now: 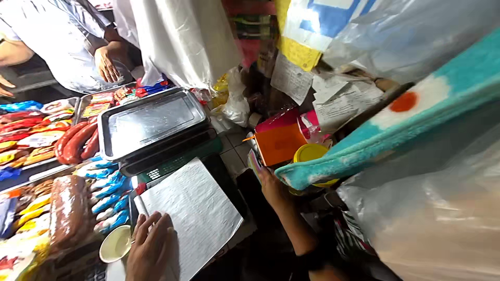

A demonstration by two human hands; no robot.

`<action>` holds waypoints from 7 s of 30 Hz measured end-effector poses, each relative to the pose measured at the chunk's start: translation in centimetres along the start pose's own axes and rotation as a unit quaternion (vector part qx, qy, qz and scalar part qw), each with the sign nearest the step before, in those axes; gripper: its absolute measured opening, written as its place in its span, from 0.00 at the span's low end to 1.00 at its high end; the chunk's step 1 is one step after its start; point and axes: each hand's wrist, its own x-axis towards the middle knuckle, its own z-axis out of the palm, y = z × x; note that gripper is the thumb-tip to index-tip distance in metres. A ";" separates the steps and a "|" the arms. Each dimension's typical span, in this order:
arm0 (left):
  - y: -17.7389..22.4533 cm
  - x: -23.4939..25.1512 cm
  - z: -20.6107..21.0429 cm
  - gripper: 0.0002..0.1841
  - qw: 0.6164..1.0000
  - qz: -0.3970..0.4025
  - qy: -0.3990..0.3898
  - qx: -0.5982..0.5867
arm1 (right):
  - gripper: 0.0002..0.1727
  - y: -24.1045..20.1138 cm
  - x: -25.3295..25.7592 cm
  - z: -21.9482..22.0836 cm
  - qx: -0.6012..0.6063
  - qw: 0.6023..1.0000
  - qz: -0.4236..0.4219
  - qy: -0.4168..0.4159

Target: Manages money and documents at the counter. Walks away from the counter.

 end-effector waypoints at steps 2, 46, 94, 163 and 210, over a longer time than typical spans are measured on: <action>-0.3 -0.7 0.9 0.23 0.999 0.004 0.046 -0.022 | 0.18 -0.7 2.9 0.7 -0.060 0.997 0.041 -0.021; -6.5 0.1 1.0 0.22 0.975 0.171 0.040 -0.137 | 0.24 -4.7 5.3 -2.7 0.159 0.977 0.061 0.126; -6.8 6.4 1.0 0.34 0.973 0.203 -0.113 0.008 | 0.07 -21.6 3.3 14.0 0.356 0.891 -0.253 0.124; -6.9 6.4 0.9 0.34 0.972 0.208 -0.109 0.013 | 0.05 -21.7 3.3 14.1 0.367 0.893 -0.222 0.138; -6.9 4.1 0.2 0.23 0.968 0.247 0.012 0.045 | 0.08 -21.8 4.1 12.5 0.465 0.868 -0.096 0.146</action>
